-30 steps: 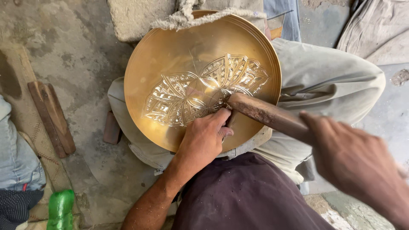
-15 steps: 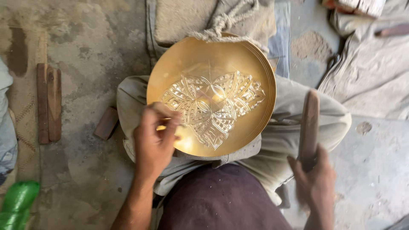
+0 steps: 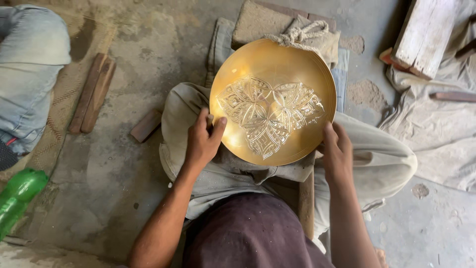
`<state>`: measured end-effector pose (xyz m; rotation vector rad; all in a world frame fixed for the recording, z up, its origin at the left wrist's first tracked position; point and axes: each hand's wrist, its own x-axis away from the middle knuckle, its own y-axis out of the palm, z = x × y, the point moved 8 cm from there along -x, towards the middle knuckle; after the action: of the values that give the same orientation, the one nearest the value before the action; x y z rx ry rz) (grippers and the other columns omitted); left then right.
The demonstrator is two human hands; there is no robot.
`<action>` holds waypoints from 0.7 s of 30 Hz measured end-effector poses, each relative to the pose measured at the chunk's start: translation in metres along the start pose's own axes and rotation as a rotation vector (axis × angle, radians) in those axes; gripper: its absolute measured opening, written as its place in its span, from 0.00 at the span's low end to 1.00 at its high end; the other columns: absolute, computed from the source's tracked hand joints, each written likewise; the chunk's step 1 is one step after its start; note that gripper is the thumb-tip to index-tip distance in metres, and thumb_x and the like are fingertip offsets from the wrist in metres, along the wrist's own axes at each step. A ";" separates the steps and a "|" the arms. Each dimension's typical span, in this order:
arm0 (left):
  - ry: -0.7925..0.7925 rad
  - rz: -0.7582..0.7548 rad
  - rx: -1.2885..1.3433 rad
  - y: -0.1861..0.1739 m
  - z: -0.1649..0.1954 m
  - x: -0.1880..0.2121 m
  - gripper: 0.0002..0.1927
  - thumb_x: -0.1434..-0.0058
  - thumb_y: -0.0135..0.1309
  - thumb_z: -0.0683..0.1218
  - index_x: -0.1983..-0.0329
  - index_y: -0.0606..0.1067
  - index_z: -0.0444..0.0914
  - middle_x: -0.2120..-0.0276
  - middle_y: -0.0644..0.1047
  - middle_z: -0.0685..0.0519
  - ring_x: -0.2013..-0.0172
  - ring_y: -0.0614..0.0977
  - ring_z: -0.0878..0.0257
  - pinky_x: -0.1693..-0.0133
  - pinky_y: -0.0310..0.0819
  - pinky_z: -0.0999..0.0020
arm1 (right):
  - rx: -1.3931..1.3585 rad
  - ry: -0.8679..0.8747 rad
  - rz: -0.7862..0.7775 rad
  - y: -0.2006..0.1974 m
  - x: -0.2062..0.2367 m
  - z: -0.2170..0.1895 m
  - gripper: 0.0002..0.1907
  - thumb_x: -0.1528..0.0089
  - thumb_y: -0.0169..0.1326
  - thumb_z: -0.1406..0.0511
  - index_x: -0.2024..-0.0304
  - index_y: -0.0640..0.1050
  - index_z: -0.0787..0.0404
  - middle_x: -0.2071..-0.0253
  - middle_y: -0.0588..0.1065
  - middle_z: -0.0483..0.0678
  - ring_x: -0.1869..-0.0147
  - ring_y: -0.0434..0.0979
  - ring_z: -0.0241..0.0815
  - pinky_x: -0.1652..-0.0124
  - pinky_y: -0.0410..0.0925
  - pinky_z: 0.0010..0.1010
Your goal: The person sits on the floor with a brass plate resting on their lap and holds a small punch against an embossed floral pattern. They repeatedly strike the punch with a wooden mallet, repositioning the punch across the pattern to hammer out the raised design.
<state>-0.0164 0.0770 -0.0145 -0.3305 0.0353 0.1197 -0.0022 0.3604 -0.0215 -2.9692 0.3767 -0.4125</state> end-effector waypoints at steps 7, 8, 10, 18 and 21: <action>0.303 0.239 -0.225 -0.005 0.050 0.010 0.11 0.23 0.48 0.46 0.60 0.66 0.34 0.73 0.70 0.43 0.72 0.74 0.43 0.68 0.64 0.51 | 0.175 -0.396 0.276 0.024 -0.011 -0.084 0.27 0.22 0.41 0.52 0.66 0.72 0.66 0.72 0.65 0.42 0.67 0.60 0.34 0.67 0.57 0.30; 0.337 0.276 -0.213 -0.004 0.052 0.012 0.11 0.23 0.48 0.46 0.59 0.67 0.34 0.73 0.71 0.44 0.72 0.75 0.44 0.69 0.66 0.52 | 0.195 -0.525 0.306 0.023 -0.007 -0.093 0.27 0.21 0.41 0.52 0.65 0.72 0.66 0.72 0.64 0.43 0.66 0.59 0.34 0.66 0.55 0.30; 0.412 0.335 -0.174 0.000 0.057 0.011 0.10 0.24 0.47 0.47 0.57 0.68 0.34 0.71 0.73 0.44 0.72 0.76 0.46 0.70 0.69 0.54 | 0.099 -0.654 0.367 0.014 -0.005 -0.096 0.25 0.21 0.41 0.54 0.59 0.75 0.67 0.68 0.69 0.43 0.64 0.62 0.33 0.64 0.58 0.29; 0.794 0.340 -0.207 0.028 0.073 0.006 0.11 0.23 0.48 0.45 0.54 0.66 0.32 0.70 0.73 0.42 0.71 0.76 0.45 0.69 0.69 0.52 | -0.308 -0.839 0.375 -0.036 -0.022 -0.058 0.24 0.23 0.47 0.52 0.60 0.70 0.68 0.62 0.72 0.47 0.65 0.71 0.39 0.63 0.68 0.37; 0.696 0.256 -0.232 0.045 0.058 0.007 0.11 0.22 0.48 0.46 0.55 0.64 0.33 0.66 0.74 0.40 0.67 0.77 0.42 0.66 0.70 0.49 | -0.037 -0.696 0.511 -0.051 -0.020 -0.038 0.27 0.25 0.52 0.51 0.68 0.68 0.66 0.73 0.64 0.44 0.71 0.59 0.34 0.71 0.55 0.30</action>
<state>-0.0139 0.1395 0.0258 -0.5869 0.7587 0.2586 -0.0200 0.4120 0.0172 -2.6617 0.9917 0.6573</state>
